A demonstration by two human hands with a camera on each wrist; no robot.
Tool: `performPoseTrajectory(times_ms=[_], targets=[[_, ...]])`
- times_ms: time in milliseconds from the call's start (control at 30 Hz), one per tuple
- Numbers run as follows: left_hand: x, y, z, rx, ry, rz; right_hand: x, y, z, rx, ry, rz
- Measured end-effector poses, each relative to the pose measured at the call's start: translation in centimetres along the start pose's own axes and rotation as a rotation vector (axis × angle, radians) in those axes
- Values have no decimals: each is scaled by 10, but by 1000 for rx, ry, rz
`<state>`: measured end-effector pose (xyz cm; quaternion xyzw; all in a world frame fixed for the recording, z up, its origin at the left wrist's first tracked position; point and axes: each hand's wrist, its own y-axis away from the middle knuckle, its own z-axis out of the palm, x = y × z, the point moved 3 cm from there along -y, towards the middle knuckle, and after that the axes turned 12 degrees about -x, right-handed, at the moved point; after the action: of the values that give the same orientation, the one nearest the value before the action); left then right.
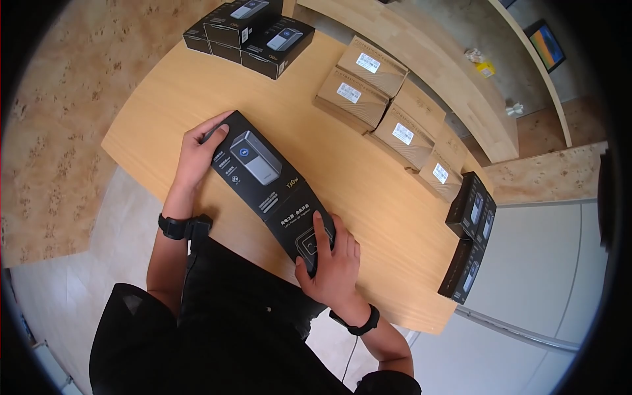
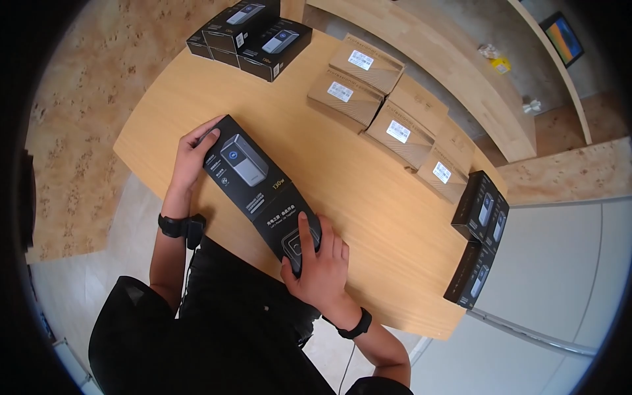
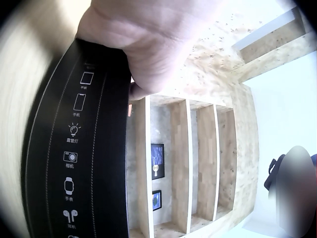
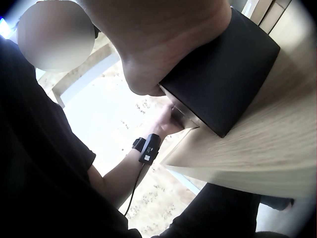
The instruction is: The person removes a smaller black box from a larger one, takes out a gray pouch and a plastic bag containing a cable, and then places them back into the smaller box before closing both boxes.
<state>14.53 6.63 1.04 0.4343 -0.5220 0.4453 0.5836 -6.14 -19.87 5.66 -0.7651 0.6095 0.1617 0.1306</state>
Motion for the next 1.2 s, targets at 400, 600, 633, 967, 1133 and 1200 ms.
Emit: performPoseTrajectory(times_ms=[400,600,633,967,1133,1200], targets=[[-8,10,29,-145,7,-15,0,2,7,64,-95,-28],[-18,41,97,-251,-9,52,-3,-4,12,357,-146,-95],[-19,42,98,-260,5,39,-1,-7,15,387,-184,-124],[-25,36,82,-231,19,-3,-20,-40,23,365,-196,-341],[-28,32,81,-246,32,11,-10,-33,21,243,-450,-271],[-32,31,77,-242,85,-18,5,-25,22,258,-687,-240]])
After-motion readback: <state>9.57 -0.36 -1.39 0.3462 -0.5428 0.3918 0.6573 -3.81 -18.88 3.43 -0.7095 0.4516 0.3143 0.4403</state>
